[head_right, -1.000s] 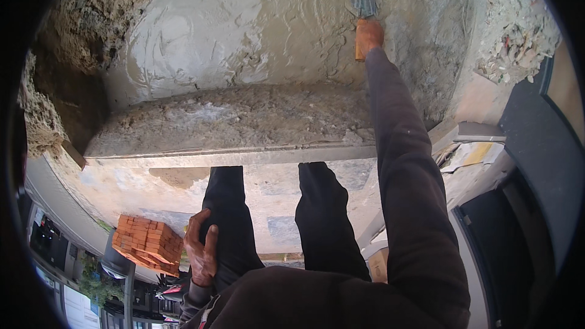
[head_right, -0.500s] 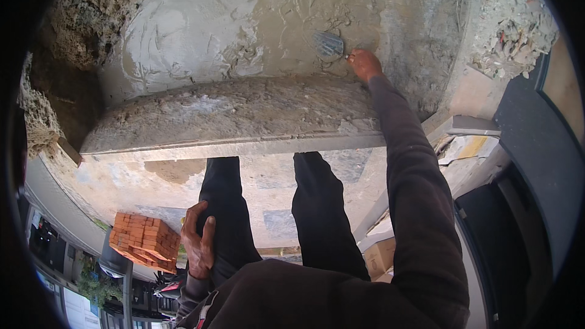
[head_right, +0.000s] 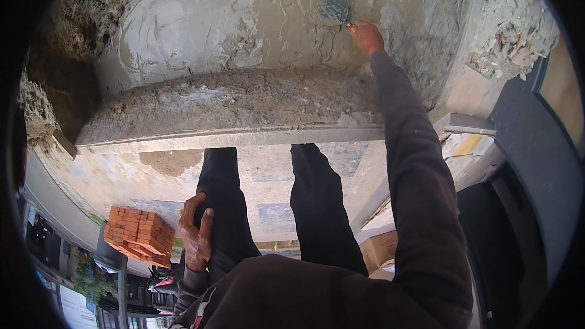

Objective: The person uses a trowel to smooth wet concrete inside a wooden frame on the ground, spreading the mixture evenly across the surface.

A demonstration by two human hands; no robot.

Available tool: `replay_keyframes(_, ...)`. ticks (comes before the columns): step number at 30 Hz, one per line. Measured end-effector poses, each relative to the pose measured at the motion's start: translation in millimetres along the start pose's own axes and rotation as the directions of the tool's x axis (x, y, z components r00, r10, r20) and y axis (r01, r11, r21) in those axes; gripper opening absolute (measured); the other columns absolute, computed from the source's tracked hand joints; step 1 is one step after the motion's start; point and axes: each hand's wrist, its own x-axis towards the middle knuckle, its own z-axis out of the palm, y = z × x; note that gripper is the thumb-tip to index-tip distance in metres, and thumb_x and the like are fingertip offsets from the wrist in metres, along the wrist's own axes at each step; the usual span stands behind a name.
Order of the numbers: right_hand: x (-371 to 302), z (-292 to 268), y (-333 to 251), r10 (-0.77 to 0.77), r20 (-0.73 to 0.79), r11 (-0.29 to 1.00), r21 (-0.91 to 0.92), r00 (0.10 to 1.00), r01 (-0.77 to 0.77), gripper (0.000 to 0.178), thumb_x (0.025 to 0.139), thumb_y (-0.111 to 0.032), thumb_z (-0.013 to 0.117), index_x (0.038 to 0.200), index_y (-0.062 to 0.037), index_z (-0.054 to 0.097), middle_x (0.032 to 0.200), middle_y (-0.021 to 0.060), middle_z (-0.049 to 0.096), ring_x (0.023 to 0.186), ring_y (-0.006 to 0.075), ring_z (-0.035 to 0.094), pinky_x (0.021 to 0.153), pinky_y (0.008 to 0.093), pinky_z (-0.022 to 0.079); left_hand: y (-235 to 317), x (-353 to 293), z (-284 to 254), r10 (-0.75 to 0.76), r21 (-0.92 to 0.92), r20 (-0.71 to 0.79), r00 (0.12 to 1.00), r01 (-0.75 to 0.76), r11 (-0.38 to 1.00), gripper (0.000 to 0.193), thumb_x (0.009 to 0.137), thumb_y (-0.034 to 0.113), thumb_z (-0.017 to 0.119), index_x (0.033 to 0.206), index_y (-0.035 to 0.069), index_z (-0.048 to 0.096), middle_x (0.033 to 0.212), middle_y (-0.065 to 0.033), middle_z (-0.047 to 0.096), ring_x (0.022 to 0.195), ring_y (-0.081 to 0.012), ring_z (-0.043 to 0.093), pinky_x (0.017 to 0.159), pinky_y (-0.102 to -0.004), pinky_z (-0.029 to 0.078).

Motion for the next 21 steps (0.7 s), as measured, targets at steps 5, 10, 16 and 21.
replay_keyframes(5, -50.7, -23.8, -20.1, 0.216, 0.194, 0.91, -0.395, 0.957, -0.126, 0.026, 0.091, -0.018, 0.054, 0.11, -0.0052, 0.066, 0.109, 0.0164, 0.069, 0.102, 0.0368, 0.065, 0.086, 0.0437, 0.052, -1.8, -0.2, -1.2, 0.02, -0.009, -0.005, 1.0, -0.02, 1.0, 0.032, 0.088, 0.014, 0.06, 0.115, -0.004, 0.059, 0.115, -0.0223, 0.06, 0.109, -0.038, 0.057, 0.097, -0.0431, 0.042)
replay_keyframes(10, -88.0, -65.4, -36.2, 0.144, 0.251, 0.892, -0.451, 0.957, -0.016, 0.026, 0.089, -0.012, 0.054, 0.106, 0.0018, 0.067, 0.104, 0.0214, 0.069, 0.1, 0.0389, 0.066, 0.084, 0.0464, 0.053, -6.2, -0.6, -0.7, 0.011, -0.021, 0.001, 1.0, -0.011, 1.0, 0.032, 0.088, 0.015, 0.061, 0.114, -0.003, 0.06, 0.114, -0.0219, 0.06, 0.108, -0.0383, 0.057, 0.097, -0.0431, 0.042)
replay_keyframes(16, -77.7, -51.3, -3.5, 0.093, 0.124, 0.912, -0.408, 0.988, -0.035, 0.02, 0.088, -0.016, 0.057, 0.098, -0.0005, 0.065, 0.096, 0.02, 0.067, 0.093, 0.0396, 0.065, 0.08, 0.0489, 0.052, -10.5, 0.8, 1.1, 0.053, -0.038, -0.006, 0.999, -0.054, 0.998, 0.032, 0.088, 0.016, 0.061, 0.114, -0.003, 0.06, 0.112, -0.0218, 0.061, 0.107, -0.0385, 0.057, 0.096, -0.0429, 0.042)
replay_keyframes(21, -88.4, -55.0, -25.0, 0.158, 0.098, 0.932, -0.343, 0.983, -0.116, 0.02, 0.089, -0.014, 0.056, 0.097, -0.0006, 0.067, 0.099, 0.022, 0.067, 0.093, 0.041, 0.065, 0.08, 0.0496, 0.052, -11.6, -0.4, 1.6, 0.049, -0.021, -0.016, 0.999, -0.049, 0.999, 0.032, 0.088, 0.016, 0.061, 0.113, -0.003, 0.06, 0.111, -0.0215, 0.061, 0.106, -0.0381, 0.057, 0.096, -0.0424, 0.042)
